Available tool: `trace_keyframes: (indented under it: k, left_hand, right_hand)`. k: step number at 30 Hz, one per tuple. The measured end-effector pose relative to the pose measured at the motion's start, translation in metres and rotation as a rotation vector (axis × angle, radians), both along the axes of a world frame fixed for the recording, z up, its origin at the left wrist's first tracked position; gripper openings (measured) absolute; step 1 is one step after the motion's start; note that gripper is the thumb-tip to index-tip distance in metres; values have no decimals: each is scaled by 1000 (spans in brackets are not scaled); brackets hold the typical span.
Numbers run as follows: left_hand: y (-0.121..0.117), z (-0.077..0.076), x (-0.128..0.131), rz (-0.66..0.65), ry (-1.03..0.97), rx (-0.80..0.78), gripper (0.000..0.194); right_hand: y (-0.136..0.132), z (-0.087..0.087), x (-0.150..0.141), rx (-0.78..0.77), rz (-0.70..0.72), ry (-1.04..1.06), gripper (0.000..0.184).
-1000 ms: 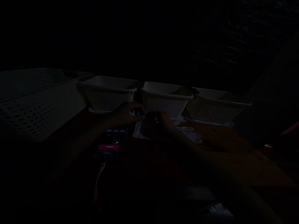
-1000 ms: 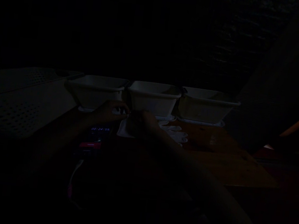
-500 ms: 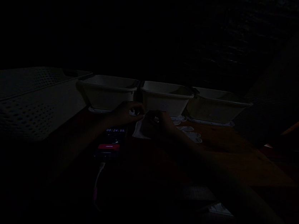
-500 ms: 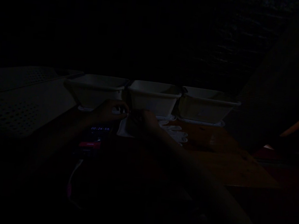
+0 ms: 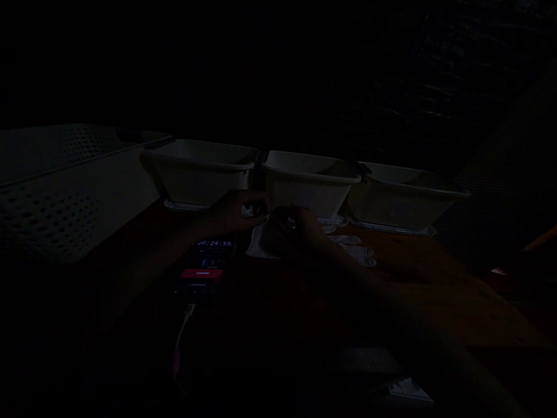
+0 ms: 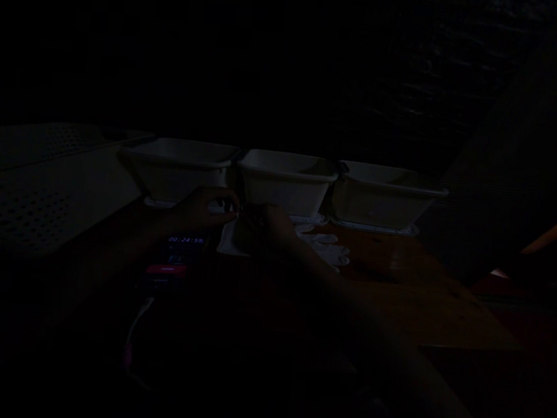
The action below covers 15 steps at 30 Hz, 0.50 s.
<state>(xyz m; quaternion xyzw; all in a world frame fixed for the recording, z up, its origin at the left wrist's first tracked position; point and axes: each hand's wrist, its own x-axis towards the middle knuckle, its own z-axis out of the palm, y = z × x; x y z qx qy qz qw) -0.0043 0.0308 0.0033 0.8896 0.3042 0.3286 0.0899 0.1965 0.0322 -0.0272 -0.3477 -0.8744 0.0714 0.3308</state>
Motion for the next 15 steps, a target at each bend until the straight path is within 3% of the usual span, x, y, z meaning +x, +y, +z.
trace_keyframes:
  k: [8, 15]
  left_hand:
    - [-6, -1, 7, 21, -19, -67, 22]
    - [-3, -3, 7, 35, -19, -61, 16]
  right_hand:
    - [4, -3, 1, 28, -38, -7, 21]
    - [7, -5, 2, 23, -36, -29, 19]
